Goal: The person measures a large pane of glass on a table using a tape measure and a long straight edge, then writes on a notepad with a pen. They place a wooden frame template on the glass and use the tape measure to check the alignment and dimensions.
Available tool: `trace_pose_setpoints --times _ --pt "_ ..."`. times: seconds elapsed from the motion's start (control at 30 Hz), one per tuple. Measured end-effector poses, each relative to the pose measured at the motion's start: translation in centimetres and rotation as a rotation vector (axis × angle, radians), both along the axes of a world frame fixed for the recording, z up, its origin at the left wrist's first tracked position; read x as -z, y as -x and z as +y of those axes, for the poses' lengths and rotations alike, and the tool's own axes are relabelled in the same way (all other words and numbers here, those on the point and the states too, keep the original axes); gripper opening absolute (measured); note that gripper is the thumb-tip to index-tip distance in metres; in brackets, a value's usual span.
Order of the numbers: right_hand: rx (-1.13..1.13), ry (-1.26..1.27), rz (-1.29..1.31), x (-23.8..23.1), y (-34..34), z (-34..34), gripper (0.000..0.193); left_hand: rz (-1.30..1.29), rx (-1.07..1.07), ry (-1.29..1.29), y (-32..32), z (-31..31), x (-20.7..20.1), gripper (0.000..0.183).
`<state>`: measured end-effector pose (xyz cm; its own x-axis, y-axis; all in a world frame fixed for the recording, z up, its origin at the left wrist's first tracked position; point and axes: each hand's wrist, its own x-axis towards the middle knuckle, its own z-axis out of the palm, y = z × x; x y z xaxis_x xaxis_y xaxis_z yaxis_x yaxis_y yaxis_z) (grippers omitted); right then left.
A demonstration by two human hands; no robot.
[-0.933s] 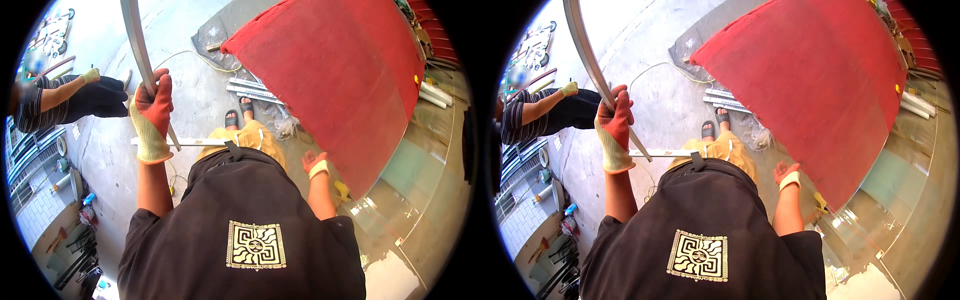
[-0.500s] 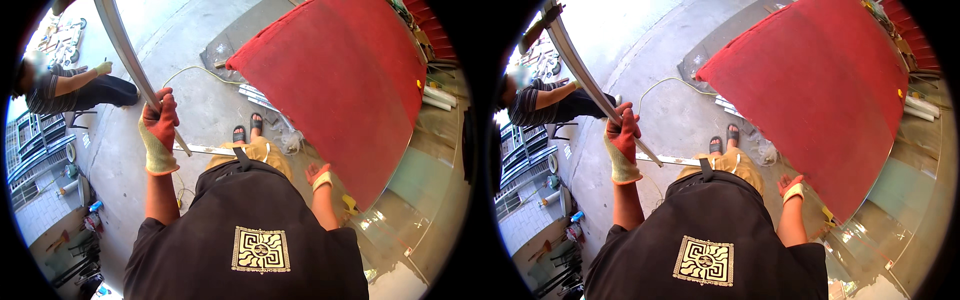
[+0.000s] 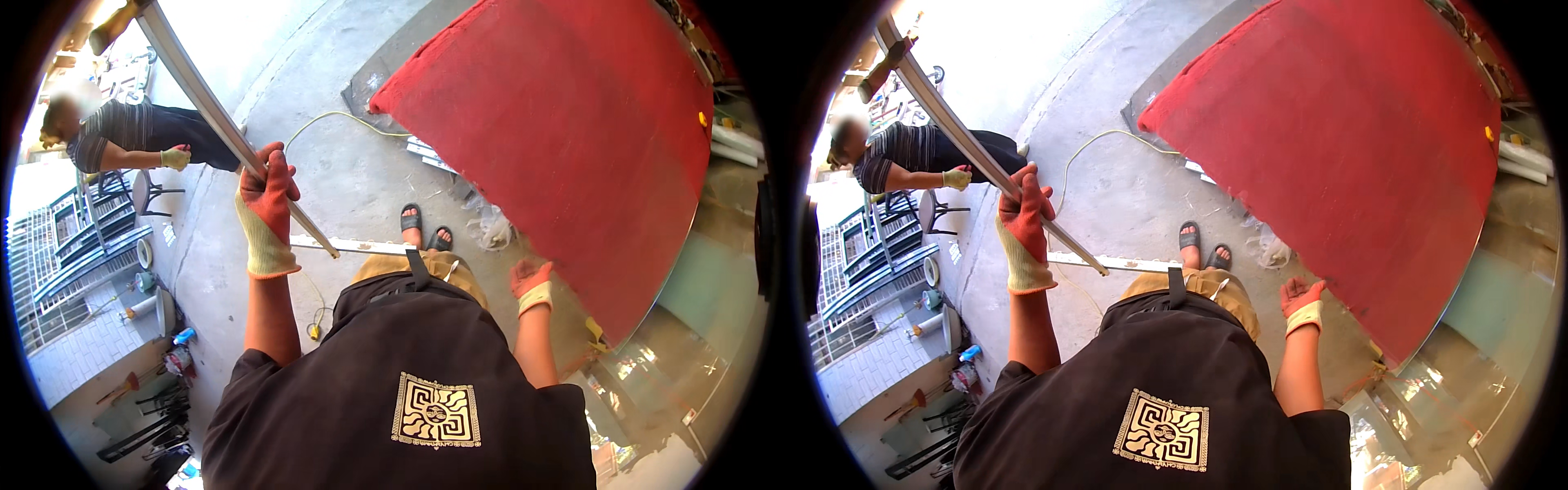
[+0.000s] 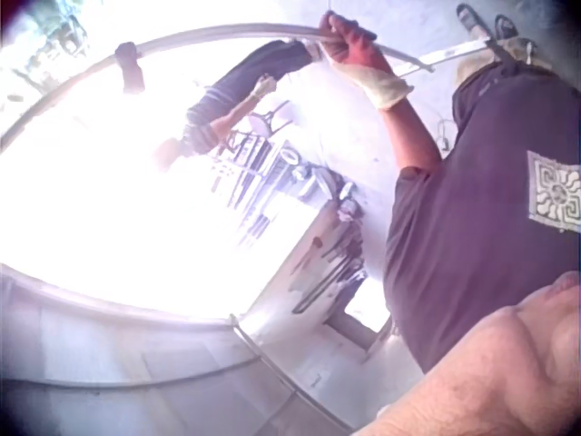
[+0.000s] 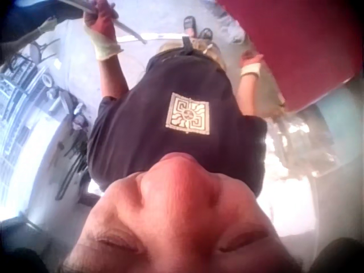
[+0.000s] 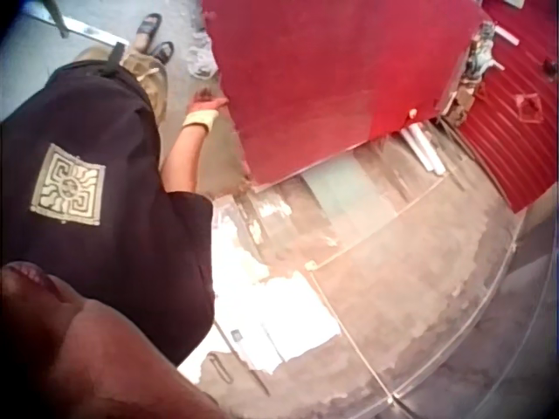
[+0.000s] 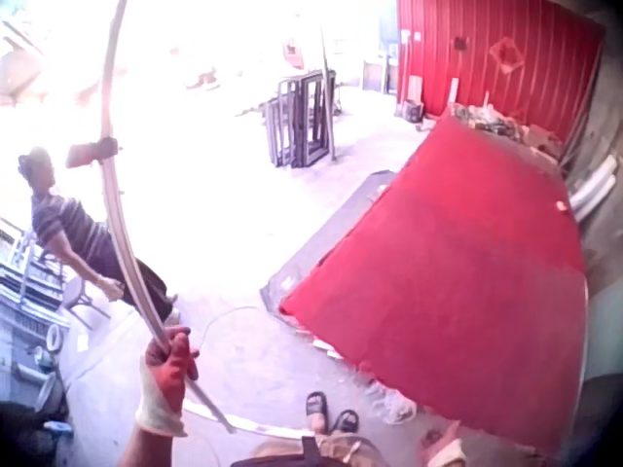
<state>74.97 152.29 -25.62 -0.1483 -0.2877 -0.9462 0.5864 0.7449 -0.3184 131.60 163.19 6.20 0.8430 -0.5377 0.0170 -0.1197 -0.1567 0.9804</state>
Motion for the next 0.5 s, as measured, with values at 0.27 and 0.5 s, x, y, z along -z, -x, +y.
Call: trace_pose_setpoints --times 0.27,0.5 --pt "0.045 0.086 -0.068 -0.8 -1.5 0.0 0.075 -0.04 -0.038 0.024 2.4 0.3 -2.0 0.029" --pt "0.113 0.14 -0.092 1.0 -1.3 1.0 0.069 -0.05 0.043 0.039 2.9 -1.5 -2.9 0.031"
